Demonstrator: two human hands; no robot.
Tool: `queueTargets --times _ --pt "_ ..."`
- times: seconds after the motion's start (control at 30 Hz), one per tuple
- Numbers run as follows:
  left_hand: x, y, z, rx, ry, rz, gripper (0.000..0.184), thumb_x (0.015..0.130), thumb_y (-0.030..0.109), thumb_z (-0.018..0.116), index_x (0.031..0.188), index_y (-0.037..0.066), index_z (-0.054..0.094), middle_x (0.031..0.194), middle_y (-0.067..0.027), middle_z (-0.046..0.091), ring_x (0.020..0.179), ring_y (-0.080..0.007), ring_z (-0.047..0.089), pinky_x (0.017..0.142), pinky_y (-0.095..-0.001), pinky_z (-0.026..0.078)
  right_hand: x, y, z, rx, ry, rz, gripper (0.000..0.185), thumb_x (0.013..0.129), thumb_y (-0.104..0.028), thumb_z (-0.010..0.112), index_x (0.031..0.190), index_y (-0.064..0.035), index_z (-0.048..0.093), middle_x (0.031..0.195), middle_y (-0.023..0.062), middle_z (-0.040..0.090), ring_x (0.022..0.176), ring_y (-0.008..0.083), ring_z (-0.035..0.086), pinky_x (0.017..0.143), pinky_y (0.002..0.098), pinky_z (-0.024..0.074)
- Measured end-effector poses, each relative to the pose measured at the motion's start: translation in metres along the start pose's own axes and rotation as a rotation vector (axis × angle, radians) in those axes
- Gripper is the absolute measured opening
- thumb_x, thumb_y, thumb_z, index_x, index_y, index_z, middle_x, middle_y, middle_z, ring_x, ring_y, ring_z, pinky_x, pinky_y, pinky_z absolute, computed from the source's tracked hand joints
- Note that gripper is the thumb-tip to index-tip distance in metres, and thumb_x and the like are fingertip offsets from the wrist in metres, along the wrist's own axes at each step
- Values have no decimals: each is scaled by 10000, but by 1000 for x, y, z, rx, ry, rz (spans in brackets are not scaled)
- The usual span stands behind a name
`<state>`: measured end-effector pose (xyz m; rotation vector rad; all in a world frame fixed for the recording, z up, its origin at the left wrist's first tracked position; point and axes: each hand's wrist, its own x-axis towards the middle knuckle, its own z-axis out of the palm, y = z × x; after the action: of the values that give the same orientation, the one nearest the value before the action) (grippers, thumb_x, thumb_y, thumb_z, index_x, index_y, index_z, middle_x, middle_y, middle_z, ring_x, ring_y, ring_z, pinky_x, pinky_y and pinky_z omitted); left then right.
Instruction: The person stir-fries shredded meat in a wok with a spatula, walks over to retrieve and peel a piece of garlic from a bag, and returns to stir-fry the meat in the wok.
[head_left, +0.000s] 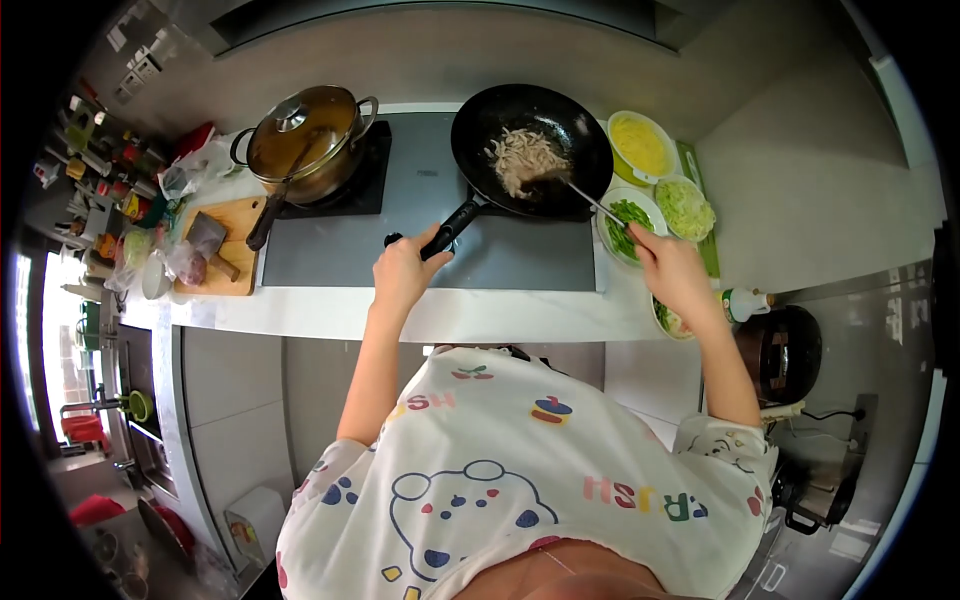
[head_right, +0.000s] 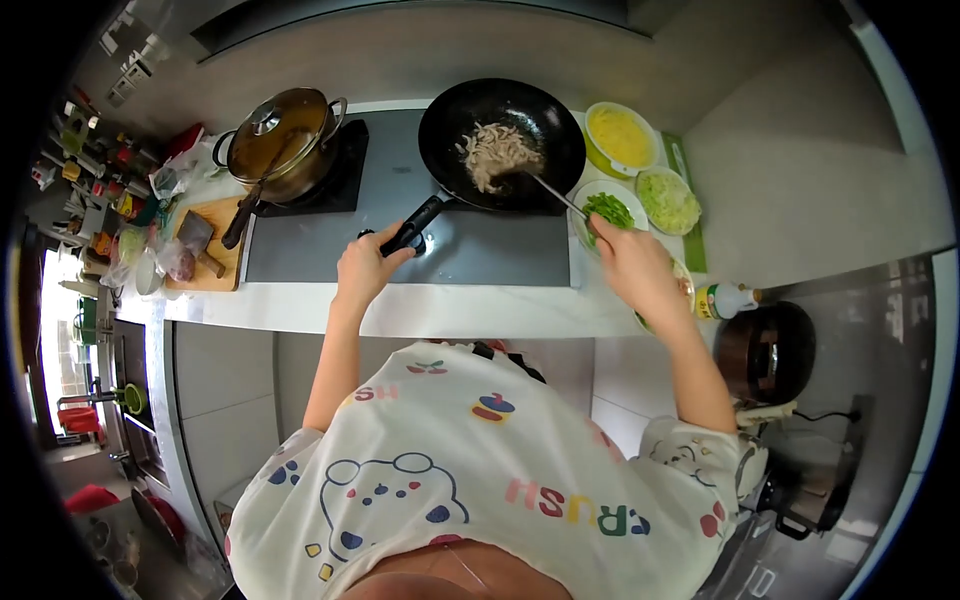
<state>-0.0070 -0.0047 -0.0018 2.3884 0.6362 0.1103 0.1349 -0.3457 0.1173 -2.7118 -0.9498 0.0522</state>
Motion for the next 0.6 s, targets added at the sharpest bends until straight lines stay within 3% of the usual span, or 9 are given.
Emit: queueTargets --times 0.07,0.3,0.4,0.6 --pt "0 -2 0 -13 10 12 524 812 306 806 1308 185 689 784 -121 672 704 -274 659 677 -382 506 11 1 15 32 60 7 313 929 -124 606 1231 -84 682 824 258 671 779 437 652 720 513 517" --pt "-1 0 1 -19 40 25 517 805 281 813 1294 162 692 796 -138 697 725 -308 680 684 -399 526 -25 -21 -21 70 -90 21 318 946 -104 607 1256 -64 666 861 267 667 757 434 644 710 475 514" --pt "-3 1 1 2 36 30 510 803 273 816 1282 147 695 812 -147 718 735 -324 693 687 -405 539 -6 -20 26 65 61 -82 310 959 -138 591 1251 -71 671 816 248 654 761 429 644 712 513 515" --pt "-3 -1 2 -15 42 35 506 801 280 816 1274 143 698 860 -155 732 761 -333 700 701 -406 544 38 -2 57 112 198 -64 387 964 -134 597 1343 -64 607 803 247 638 749 421 635 684 495 515"
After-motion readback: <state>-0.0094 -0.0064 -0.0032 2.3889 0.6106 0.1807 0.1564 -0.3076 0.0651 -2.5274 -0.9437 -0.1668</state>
